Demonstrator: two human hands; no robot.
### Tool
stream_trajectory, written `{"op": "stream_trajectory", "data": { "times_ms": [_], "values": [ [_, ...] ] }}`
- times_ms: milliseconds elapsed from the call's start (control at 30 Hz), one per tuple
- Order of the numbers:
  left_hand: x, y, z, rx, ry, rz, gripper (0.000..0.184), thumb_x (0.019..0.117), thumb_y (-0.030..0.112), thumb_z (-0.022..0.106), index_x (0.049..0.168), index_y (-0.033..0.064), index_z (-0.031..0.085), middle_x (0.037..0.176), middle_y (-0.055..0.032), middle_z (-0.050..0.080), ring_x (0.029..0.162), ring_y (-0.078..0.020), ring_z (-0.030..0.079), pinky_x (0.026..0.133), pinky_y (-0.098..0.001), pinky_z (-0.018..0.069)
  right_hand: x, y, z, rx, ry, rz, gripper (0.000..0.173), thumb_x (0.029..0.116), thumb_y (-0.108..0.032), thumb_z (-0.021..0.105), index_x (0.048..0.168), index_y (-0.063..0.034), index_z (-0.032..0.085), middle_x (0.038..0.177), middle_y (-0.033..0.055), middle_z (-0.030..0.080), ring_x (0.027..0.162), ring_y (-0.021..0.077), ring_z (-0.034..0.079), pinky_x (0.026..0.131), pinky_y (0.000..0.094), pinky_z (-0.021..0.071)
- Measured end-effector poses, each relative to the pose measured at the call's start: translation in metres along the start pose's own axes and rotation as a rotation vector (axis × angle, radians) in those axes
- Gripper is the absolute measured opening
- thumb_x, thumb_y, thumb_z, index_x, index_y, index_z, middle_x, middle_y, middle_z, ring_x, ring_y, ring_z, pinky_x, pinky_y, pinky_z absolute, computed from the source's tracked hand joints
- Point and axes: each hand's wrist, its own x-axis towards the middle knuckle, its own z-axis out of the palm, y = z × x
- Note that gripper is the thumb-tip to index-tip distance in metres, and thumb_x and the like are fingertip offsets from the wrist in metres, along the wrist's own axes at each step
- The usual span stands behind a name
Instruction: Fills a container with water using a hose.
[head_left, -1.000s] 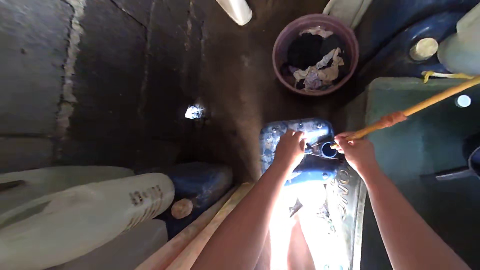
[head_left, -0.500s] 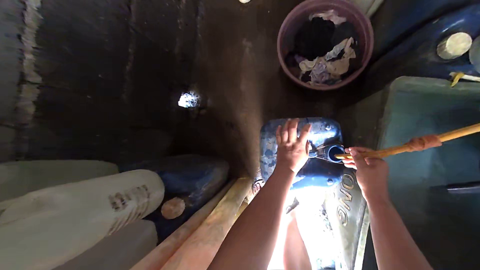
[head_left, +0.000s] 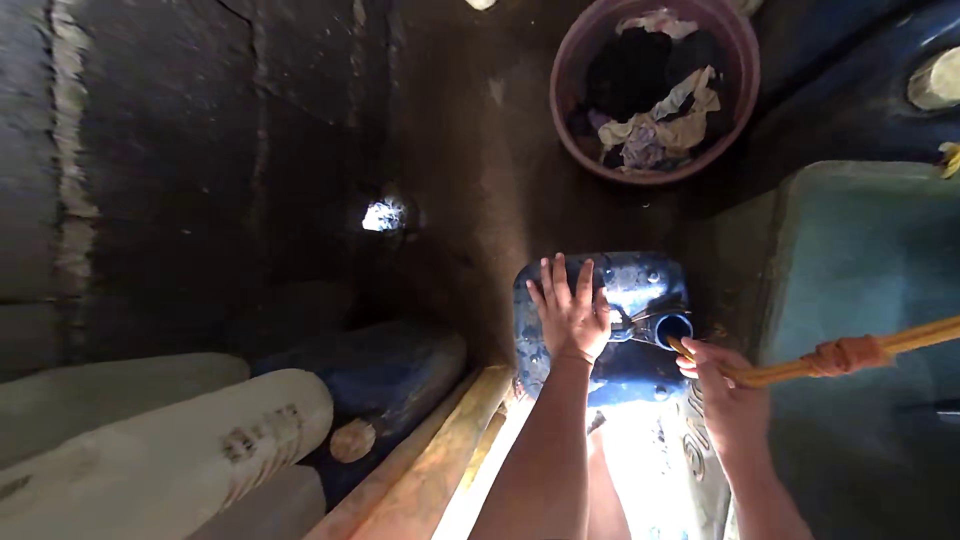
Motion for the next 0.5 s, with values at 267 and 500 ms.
{"op": "stream_trajectory", "data": {
  "times_ms": [267, 500],
  "values": [
    [-0.002, -0.001, 0.002, 0.035, 0.013, 0.001, 0.053, 0.1037, 0.046, 0.032, 0.139, 0.0214, 0.063, 0.154, -0.026, 0.045, 0.15, -0.0473, 0.032, 0.119, -0.0706, 0.0178, -0.013, 0.019, 0.002, 0.054, -0.003, -0.182, 0.02, 0.0911, -0.007, 0.06, 0.099, 0.009, 0.07, 0.108, 0.0092, 0.075, 0.097, 0.0007, 0.071, 0.087, 0.0168, 0.058],
    [-0.001, 0.002, 0.0, 0.05, -0.007, -0.014, 0.054, 0.1033, 0.046, 0.032, 0.141, 0.0216, 0.063, 0.154, -0.0261, 0.047, 0.15, -0.0476, 0.033, 0.118, -0.072, 0.0175, -0.03, 0.029, 0.005, 0.02, 0.06, -0.256, 0.019, 0.0885, -0.01, 0.068, 0.101, 0.0023, 0.075, 0.113, 0.0075, 0.069, 0.103, -0.0001, 0.067, 0.087, 0.0132, 0.0562]
  ]
}}
